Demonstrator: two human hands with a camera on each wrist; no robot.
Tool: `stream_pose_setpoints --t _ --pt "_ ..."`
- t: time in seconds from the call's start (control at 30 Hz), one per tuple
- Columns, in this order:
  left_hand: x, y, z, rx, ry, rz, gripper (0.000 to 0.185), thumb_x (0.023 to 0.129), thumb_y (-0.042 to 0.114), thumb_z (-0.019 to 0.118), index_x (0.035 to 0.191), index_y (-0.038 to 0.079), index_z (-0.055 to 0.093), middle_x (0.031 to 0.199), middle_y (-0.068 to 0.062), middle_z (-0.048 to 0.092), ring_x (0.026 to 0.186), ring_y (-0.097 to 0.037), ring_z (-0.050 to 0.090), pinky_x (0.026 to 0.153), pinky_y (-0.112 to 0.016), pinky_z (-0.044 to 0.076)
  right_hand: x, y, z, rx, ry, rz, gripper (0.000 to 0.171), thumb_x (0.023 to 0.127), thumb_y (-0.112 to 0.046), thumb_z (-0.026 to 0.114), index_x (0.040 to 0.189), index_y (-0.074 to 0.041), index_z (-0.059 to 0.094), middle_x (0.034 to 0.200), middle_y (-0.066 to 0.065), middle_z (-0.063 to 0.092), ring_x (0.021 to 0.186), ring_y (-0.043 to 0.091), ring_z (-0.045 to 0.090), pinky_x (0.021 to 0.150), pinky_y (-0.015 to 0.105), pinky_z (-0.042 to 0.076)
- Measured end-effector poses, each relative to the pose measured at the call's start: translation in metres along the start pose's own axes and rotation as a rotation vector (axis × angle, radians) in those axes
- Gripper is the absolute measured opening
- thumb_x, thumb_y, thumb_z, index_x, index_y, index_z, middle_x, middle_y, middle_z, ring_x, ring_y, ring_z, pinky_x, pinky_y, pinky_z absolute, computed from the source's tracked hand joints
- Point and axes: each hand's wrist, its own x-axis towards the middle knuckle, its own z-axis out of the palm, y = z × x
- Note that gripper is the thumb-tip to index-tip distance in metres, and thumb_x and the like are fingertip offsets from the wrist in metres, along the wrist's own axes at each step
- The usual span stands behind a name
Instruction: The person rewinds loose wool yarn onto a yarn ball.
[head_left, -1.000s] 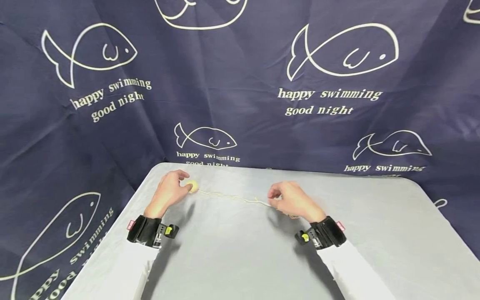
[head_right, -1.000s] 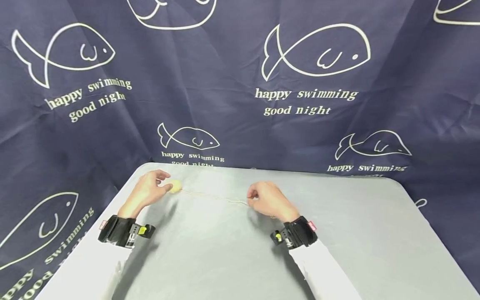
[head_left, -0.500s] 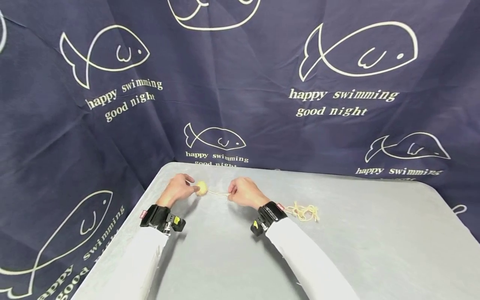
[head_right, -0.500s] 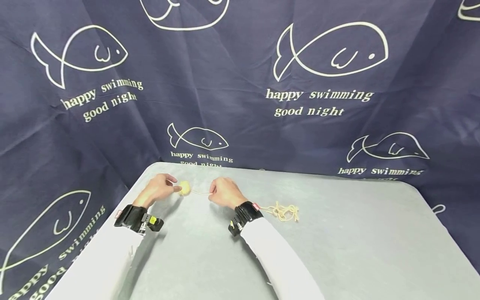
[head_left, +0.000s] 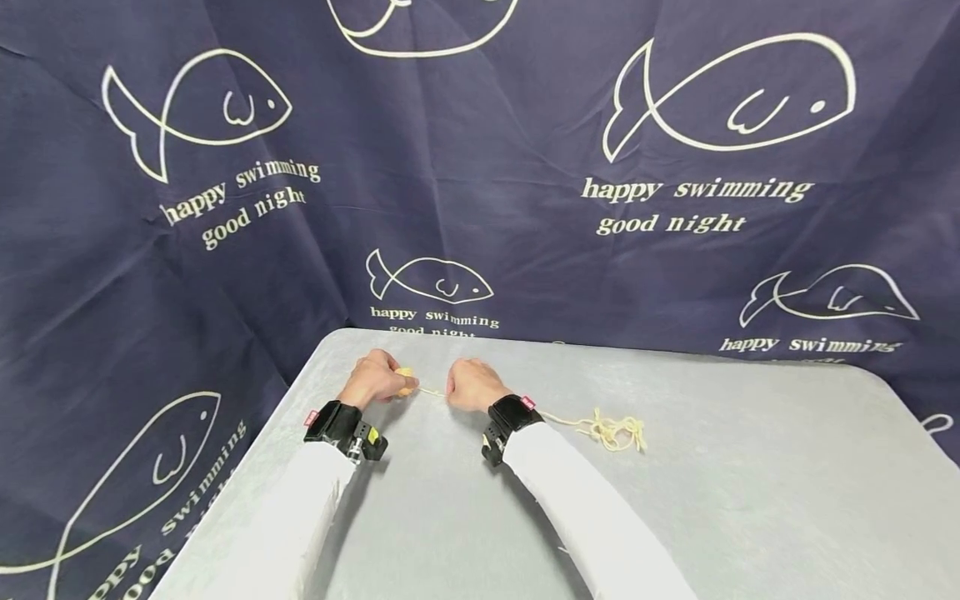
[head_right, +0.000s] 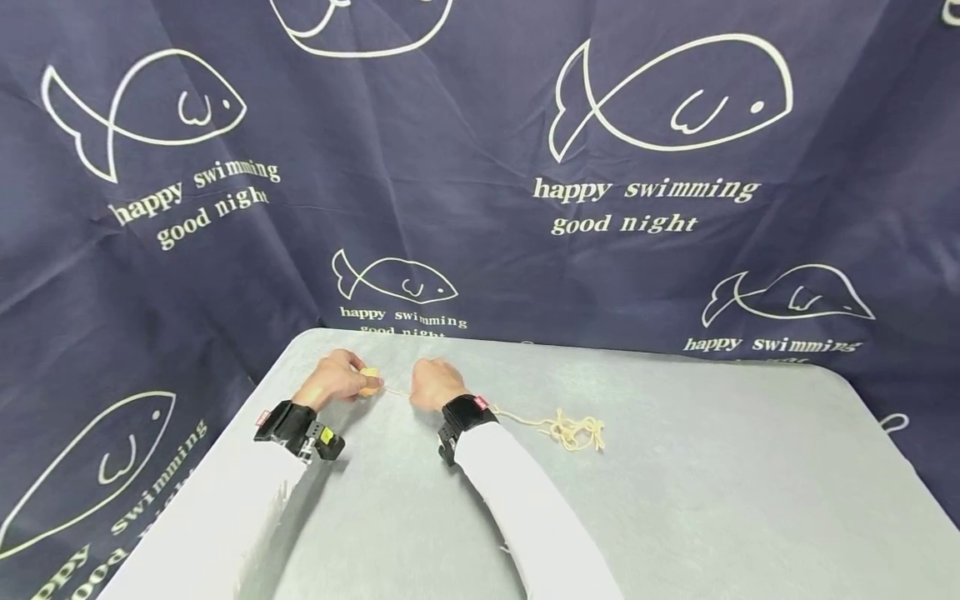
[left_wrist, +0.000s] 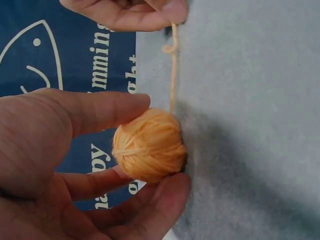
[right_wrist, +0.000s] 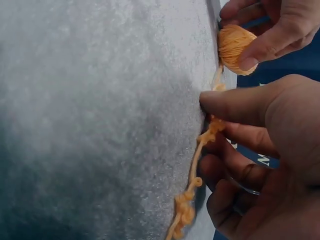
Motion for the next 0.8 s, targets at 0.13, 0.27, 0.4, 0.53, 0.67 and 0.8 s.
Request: stream_pose_setpoints --t 0.13,0.27,0.4,0.53,0.67,0.8 --pt "-0.005 0.004 -0.007 -0.337 -0.027 0.042 0.044 0.086 0.016 0.078 0.115 -0.011 0.06 0.091 -0.013 0.067 0.065 -0.014 0.068 0.065 -0.026 0.06 -0.014 0.007 -0.013 0.028 -0.02 -0.039 0.013 0.077 -0.004 0.071 0.072 -0.016 0.071 0.073 -0.005 0.066 0.069 0.013 0.057 0.067 0.029 0.052" --pt "-0.015 0.01 -0.019 -0.682 -0.106 0.103 0.048 0.09 0.004 0.071 0.129 -0.017 0.052 0.095 -0.008 0.067 0.075 -0.01 0.068 0.074 -0.026 0.062 -0.041 0.024 -0.033 0.103 -0.012 -0.059 0.009 0.083 -0.007 0.072 0.078 -0.014 0.071 0.072 -0.007 0.065 0.067 0.01 0.056 0.069 0.028 0.051" --pt "-0.029 0.024 -0.026 -0.876 -0.229 0.212 0.05 0.095 -0.002 0.062 0.137 -0.02 0.043 0.103 -0.004 0.066 0.085 -0.011 0.069 0.082 -0.027 0.061 -0.079 0.04 -0.06 0.19 0.032 -0.029 0.009 0.089 -0.008 0.072 0.083 -0.013 0.069 0.072 -0.008 0.065 0.066 0.009 0.058 0.072 0.03 0.051" --pt "-0.041 0.041 -0.025 -1.016 -0.331 0.303 0.049 0.098 -0.004 0.056 0.14 -0.022 0.037 0.109 -0.005 0.065 0.092 -0.013 0.069 0.088 -0.032 0.059 -0.116 0.055 -0.082 0.222 0.07 -0.02 0.012 0.09 -0.004 0.069 0.083 -0.014 0.067 0.073 -0.009 0.065 0.067 0.008 0.058 0.069 0.03 0.051" --pt "-0.051 0.058 -0.019 -1.117 -0.345 0.388 0.043 0.1 -0.006 0.052 0.139 -0.021 0.041 0.11 -0.006 0.067 0.094 -0.015 0.069 0.089 -0.032 0.059 -0.151 0.072 -0.091 0.225 0.057 -0.059 0.012 0.091 -0.002 0.067 0.084 -0.012 0.068 0.074 -0.006 0.066 0.067 0.007 0.056 0.065 0.027 0.048" --pt "-0.058 0.073 -0.013 -1.211 -0.342 0.448 0.043 0.102 -0.005 0.05 0.141 -0.019 0.039 0.115 -0.007 0.067 0.098 -0.017 0.068 0.089 -0.03 0.059 -0.185 0.091 -0.095 0.22 0.014 -0.083 0.014 0.092 -0.001 0.068 0.083 -0.012 0.069 0.073 -0.005 0.067 0.065 0.005 0.054 0.061 0.023 0.045"
